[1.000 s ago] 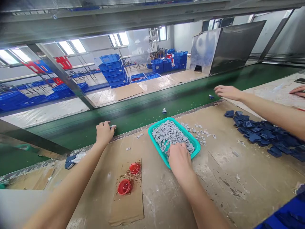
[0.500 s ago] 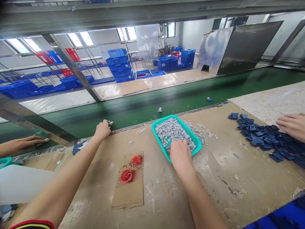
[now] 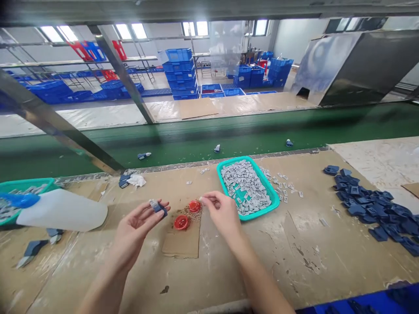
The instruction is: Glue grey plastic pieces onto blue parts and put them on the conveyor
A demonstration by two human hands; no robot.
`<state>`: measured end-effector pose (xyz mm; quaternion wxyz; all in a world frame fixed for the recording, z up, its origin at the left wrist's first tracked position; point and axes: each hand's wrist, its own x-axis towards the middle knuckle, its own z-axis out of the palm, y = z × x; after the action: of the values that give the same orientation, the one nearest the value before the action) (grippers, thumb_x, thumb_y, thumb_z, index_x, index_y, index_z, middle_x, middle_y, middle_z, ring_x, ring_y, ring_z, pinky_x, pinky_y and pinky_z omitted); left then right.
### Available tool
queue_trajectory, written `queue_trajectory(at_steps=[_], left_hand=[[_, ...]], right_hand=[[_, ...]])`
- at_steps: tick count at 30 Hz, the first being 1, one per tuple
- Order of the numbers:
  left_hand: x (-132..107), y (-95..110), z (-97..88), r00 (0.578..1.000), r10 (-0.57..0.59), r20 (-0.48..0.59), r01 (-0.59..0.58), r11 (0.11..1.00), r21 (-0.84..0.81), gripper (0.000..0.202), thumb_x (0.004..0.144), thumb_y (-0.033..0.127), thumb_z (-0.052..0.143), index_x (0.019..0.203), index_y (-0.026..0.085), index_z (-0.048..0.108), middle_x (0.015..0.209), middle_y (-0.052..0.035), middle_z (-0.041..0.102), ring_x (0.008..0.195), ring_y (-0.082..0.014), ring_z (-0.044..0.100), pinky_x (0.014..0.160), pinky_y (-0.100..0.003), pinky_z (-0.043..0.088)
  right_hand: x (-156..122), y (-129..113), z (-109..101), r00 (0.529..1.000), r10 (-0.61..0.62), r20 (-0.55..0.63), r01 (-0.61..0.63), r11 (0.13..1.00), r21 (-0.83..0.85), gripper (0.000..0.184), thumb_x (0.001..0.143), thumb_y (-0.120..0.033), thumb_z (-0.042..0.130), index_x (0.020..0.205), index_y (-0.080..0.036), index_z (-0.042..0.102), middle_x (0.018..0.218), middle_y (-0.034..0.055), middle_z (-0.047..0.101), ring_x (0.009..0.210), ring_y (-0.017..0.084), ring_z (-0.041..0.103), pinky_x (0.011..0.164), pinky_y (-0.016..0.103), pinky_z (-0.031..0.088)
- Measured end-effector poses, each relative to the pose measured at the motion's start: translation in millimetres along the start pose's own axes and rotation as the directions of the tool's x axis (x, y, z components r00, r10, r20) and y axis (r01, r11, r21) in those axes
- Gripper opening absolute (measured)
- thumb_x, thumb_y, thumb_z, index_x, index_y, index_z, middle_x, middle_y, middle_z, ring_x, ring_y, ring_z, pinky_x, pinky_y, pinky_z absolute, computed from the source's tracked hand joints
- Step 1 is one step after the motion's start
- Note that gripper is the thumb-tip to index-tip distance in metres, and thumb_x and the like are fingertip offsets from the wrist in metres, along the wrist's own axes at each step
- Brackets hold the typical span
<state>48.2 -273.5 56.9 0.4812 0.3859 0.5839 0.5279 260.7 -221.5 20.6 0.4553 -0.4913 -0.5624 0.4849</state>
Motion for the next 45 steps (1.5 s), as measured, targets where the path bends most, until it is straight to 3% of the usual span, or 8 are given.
queue_trajectory(at_steps=[4, 9, 17, 22, 26, 33, 39, 45], left_hand=[[-21, -14, 5.7, 0.983, -0.046, -0.179, 0.024, 0.992, -0.125, 0.046, 0.059, 0.028, 0.081, 0.099, 0.014, 0.063, 0.102, -0.0136, 0.071, 0.098, -0.0272, 0.066, 0.091, -0.038, 0.051], [-22, -26, 15.7, 0.979, -0.120, -0.163, 0.088, 0.977, -0.193, 0.040, 0.058, 0.030, 0.081, 0.091, 0.012, 0.068, 0.096, -0.0152, 0.072, 0.092, -0.0284, 0.068, 0.083, -0.036, 0.055], [-11, -36, 24.6, 0.972, -0.110, -0.208, 0.067, 0.977, -0.204, 0.033, 0.058, 0.027, 0.081, 0.084, 0.014, 0.067, 0.087, -0.0108, 0.074, 0.084, -0.0248, 0.070, 0.078, -0.032, 0.057], [-6, -40, 27.5, 0.966, -0.109, -0.233, 0.048, 0.967, -0.251, 0.030, 0.060, 0.023, 0.080, 0.086, 0.015, 0.068, 0.088, -0.0083, 0.075, 0.084, -0.0208, 0.070, 0.078, -0.027, 0.056], [-6, -39, 31.5, 0.962, -0.116, -0.248, 0.040, 0.955, -0.295, 0.031, 0.060, 0.021, 0.080, 0.088, 0.015, 0.068, 0.088, -0.0077, 0.075, 0.083, -0.0200, 0.070, 0.078, -0.026, 0.056], [-6, -38, 39.2, 0.967, -0.093, -0.237, 0.017, 0.952, -0.305, 0.031, 0.058, 0.017, 0.081, 0.086, 0.014, 0.068, 0.085, -0.0073, 0.075, 0.080, -0.0211, 0.071, 0.076, -0.027, 0.057], [-6, -38, 43.6, 0.970, -0.069, -0.233, -0.003, 0.955, -0.296, 0.029, 0.056, 0.014, 0.082, 0.083, 0.016, 0.071, 0.082, -0.0047, 0.075, 0.078, -0.0196, 0.071, 0.074, -0.025, 0.059], [-6, -34, 43.7, 0.993, -0.034, -0.117, 0.008, 0.977, -0.213, 0.024, 0.059, 0.016, 0.080, 0.082, 0.018, 0.074, 0.085, -0.0038, 0.075, 0.080, -0.0216, 0.071, 0.076, -0.029, 0.060]], right_hand=[[-2, 5, 25, 0.995, 0.062, 0.074, -0.065, 0.997, 0.037, 0.028, 0.079, -0.045, 0.064, 0.080, -0.018, 0.069, 0.080, 0.0076, 0.072, 0.073, 0.023, 0.066, 0.069, 0.033, 0.052], [5, 11, 30, 0.993, 0.037, 0.115, -0.032, 0.999, -0.041, 0.030, 0.083, -0.045, 0.059, 0.081, -0.017, 0.070, 0.078, 0.0077, 0.072, 0.072, 0.023, 0.066, 0.070, 0.033, 0.052], [9, 15, 34, 0.992, 0.078, 0.095, -0.065, 0.989, -0.134, 0.029, 0.080, -0.047, 0.063, 0.078, -0.019, 0.071, 0.076, 0.0078, 0.072, 0.070, 0.024, 0.066, 0.067, 0.035, 0.052], [10, 17, 32, 0.986, 0.120, 0.116, -0.110, 0.990, -0.092, 0.030, 0.078, -0.046, 0.066, 0.079, -0.017, 0.070, 0.077, 0.0083, 0.072, 0.071, 0.023, 0.066, 0.069, 0.034, 0.052], [11, 14, 29, 0.974, 0.166, 0.152, -0.175, 0.983, 0.048, 0.030, 0.076, -0.044, 0.069, 0.080, -0.014, 0.069, 0.080, 0.0100, 0.072, 0.075, 0.023, 0.066, 0.072, 0.032, 0.051], [2, -4, 25, 0.936, 0.204, 0.287, -0.268, 0.941, 0.206, 0.027, 0.077, -0.043, 0.069, 0.080, -0.016, 0.068, 0.074, 0.0041, 0.069, 0.072, 0.017, 0.062, 0.065, 0.026, 0.047], [0, -11, 24, 0.907, 0.219, 0.360, -0.305, 0.931, 0.202, 0.027, 0.075, -0.041, 0.072, 0.078, -0.015, 0.066, 0.074, 0.0045, 0.068, 0.070, 0.016, 0.062, 0.063, 0.025, 0.045], [-1, -13, 19, 0.875, 0.211, 0.436, -0.292, 0.948, 0.126, 0.025, 0.078, -0.038, 0.068, 0.080, -0.017, 0.054, 0.069, 0.0012, 0.066, 0.065, 0.014, 0.059, 0.062, 0.024, 0.042]])
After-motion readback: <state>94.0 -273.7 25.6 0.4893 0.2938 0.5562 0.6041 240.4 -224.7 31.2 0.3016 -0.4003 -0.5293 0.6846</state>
